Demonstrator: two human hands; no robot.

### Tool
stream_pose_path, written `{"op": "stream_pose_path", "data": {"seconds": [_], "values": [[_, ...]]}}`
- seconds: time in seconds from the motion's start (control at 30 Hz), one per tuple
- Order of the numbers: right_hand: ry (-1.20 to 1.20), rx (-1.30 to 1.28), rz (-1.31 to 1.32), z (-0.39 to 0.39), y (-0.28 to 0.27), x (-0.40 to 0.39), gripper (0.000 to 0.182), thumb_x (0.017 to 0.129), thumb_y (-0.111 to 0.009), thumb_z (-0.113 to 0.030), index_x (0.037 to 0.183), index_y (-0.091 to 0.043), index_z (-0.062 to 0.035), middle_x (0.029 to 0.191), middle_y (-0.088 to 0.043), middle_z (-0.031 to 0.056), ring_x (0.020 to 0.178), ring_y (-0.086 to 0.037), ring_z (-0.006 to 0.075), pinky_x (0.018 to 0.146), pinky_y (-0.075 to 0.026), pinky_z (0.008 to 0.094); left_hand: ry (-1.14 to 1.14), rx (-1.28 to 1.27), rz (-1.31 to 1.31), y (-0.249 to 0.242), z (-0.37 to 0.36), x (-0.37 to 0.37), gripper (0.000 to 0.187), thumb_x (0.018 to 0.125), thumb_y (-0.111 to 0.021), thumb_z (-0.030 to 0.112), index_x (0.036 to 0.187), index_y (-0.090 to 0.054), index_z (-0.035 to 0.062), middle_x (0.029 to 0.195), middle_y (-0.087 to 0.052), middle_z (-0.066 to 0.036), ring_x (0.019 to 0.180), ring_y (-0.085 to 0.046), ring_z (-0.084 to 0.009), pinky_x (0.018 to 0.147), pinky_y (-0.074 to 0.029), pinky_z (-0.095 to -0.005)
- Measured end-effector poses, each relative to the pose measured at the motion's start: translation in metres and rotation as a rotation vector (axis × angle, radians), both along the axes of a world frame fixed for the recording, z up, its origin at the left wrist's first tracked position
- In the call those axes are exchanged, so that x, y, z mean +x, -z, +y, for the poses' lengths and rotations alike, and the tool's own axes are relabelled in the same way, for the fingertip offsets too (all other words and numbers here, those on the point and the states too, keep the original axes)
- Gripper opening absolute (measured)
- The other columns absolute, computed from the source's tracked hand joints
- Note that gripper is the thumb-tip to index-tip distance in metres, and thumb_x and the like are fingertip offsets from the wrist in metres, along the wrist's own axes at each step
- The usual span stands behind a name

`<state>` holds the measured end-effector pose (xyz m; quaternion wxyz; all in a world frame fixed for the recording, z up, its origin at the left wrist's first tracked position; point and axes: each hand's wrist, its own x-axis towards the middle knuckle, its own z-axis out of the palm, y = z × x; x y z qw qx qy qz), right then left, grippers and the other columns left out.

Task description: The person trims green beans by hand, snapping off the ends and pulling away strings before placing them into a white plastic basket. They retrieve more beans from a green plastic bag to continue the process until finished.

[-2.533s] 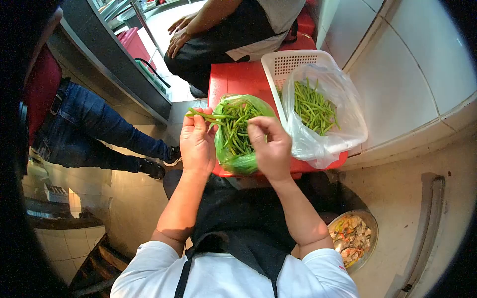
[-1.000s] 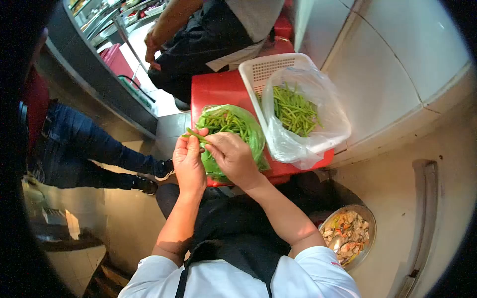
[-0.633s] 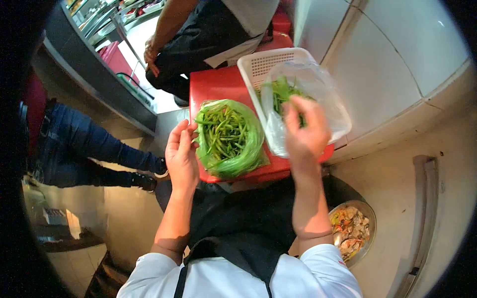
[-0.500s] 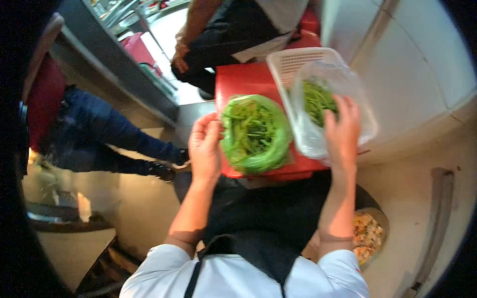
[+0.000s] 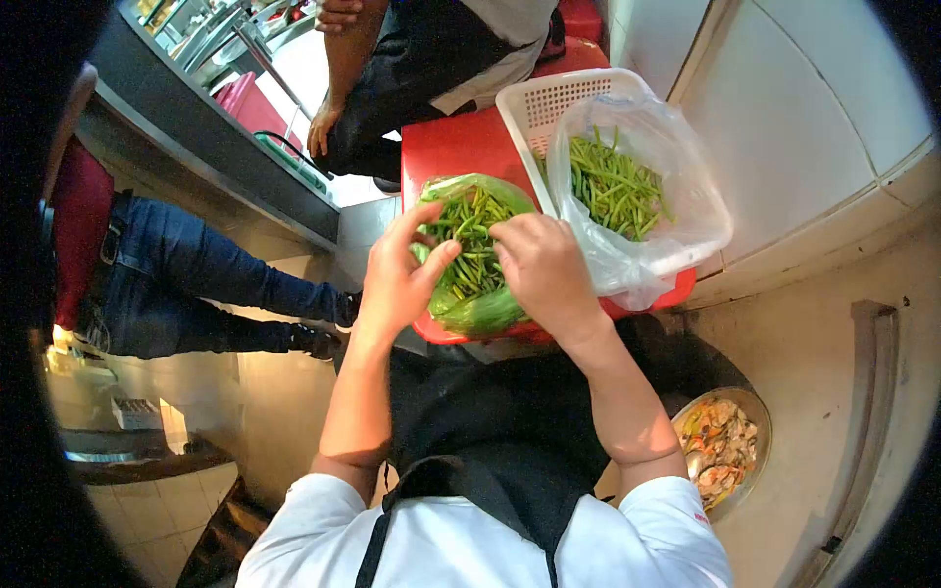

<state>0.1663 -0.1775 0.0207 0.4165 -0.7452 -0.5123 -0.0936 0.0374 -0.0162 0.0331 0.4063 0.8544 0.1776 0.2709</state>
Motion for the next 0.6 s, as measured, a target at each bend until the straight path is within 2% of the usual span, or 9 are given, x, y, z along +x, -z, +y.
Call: {"op": "stream_pose_path", "data": {"seconds": [0.1, 0.13, 0.23, 0.27, 0.3, 0.33, 0.43, 0.53, 0.6], "values": [[-0.036, -0.056, -0.021, 0.012, 0.01, 0.0, 0.015, 0.085, -0.069, -0.007, 0.099, -0.07, -0.0046, 0.097, -0.069, 0.0127, 0.093, -0.065, 0.0334, 0.084, -0.05, 0.0457, -0.13, -0.261, -0.043, 0.018, 0.005, -0.01, 0.039, 0.088, -0.077, 0.017, 0.121, -0.066, -0.0017, 0.096, -0.073, -0.011, 0.074, -0.064, -0.0146, 0.069, -0.053, -0.0323], [-0.048, -0.07, -0.02, 0.017, 0.013, 0.001, 0.015, 0.085, -0.069, -0.007, 0.099, -0.07, -0.0041, 0.097, -0.07, 0.0133, 0.094, -0.065, 0.0339, 0.085, -0.05, 0.0454, -0.189, -0.219, -0.032, 0.015, 0.005, -0.012, 0.034, 0.09, -0.076, 0.017, 0.118, -0.068, -0.0004, 0.087, -0.072, -0.008, 0.069, -0.06, -0.0094, 0.063, -0.05, -0.0277], [-0.095, -0.078, -0.047, 0.046, 0.021, 0.001, 0.014, 0.085, -0.07, -0.011, 0.097, -0.07, -0.0042, 0.094, -0.069, 0.0131, 0.093, -0.065, 0.0336, 0.086, -0.049, 0.0446, -0.235, -0.214, -0.057, 0.028, 0.018, -0.019, 0.033, 0.09, -0.075, 0.016, 0.118, -0.068, -0.0006, 0.087, -0.072, -0.008, 0.068, -0.058, -0.0077, 0.063, -0.049, -0.0268], [-0.101, -0.084, -0.054, 0.057, 0.023, 0.0, 0.014, 0.085, -0.07, -0.012, 0.097, -0.07, -0.0042, 0.093, -0.068, 0.0132, 0.092, -0.065, 0.0336, 0.087, -0.049, 0.0446, -0.238, -0.292, 0.038, 0.024, 0.018, -0.023, 0.032, 0.096, -0.071, 0.015, 0.121, -0.063, -0.0039, 0.097, -0.069, -0.004, 0.081, -0.06, -0.0079, 0.074, -0.05, -0.0232], [-0.103, -0.091, -0.061, 0.069, 0.026, -0.002, 0.014, 0.085, -0.07, -0.013, 0.097, -0.07, -0.0042, 0.091, -0.068, 0.0133, 0.092, -0.065, 0.0337, 0.087, -0.049, 0.0445, -0.235, -0.315, -0.001, 0.026, 0.018, -0.025, 0.031, 0.096, -0.071, 0.014, 0.12, -0.063, -0.0039, 0.097, -0.069, -0.004, 0.082, -0.06, -0.0078, 0.075, -0.049, -0.0231], [-0.062, -0.025, -0.105, 0.082, 0.036, -0.003, 0.011, 0.082, -0.071, -0.015, 0.086, -0.065, -0.0059, 0.087, -0.064, 0.0133, 0.092, -0.065, 0.0339, 0.082, -0.05, 0.0474, -0.23, -0.338, -0.04, 0.031, 0.019, -0.025, 0.03, 0.096, -0.07, 0.014, 0.12, -0.063, -0.0039, 0.097, -0.068, -0.004, 0.083, -0.059, -0.0077, 0.076, -0.049, -0.0231], [-0.005, -0.14, -0.128, 0.103, 0.048, -0.003, 0.015, 0.085, -0.072, -0.014, 0.096, -0.07, -0.0048, 0.091, -0.066, 0.0148, 0.09, -0.065, 0.0353, 0.084, -0.05, 0.0454, -0.205, -0.378, -0.073, 0.038, 0.017, -0.031, 0.028, 0.098, -0.068, 0.012, 0.121, -0.062, -0.0039, 0.098, -0.068, -0.003, 0.086, -0.059, -0.0074, 0.08, -0.049, -0.0231], [-0.062, 0.179, 0.028, 0.092, 0.03, -0.004, 0.017, 0.086, -0.074, -0.01, 0.102, -0.07, -0.0038, 0.091, -0.068, 0.0122, 0.083, -0.067, 0.0285, 0.077, -0.053, 0.0397, -0.159, -0.51, -0.177, 0.038, 0.019, -0.036, 0.027, 0.098, -0.067, 0.011, 0.121, -0.062, -0.0037, 0.1, -0.068, -0.004, 0.088, -0.06, -0.0076, 0.082, -0.048, -0.0232], [-0.067, 0.225, 0.234, 0.078, 0.002, -0.007, 0.019, 0.087, -0.075, -0.007, 0.105, -0.07, -0.0027, 0.09, -0.069, 0.0104, 0.079, -0.067, 0.0223, 0.074, -0.053, 0.0346, -0.127, -0.565, -0.218, 0.04, 0.02, -0.037, 0.028, 0.1, -0.066, 0.012, 0.123, -0.062, -0.0034, 0.105, -0.069, -0.005, 0.093, -0.061, -0.0079, 0.085, -0.048, -0.0226]]}}
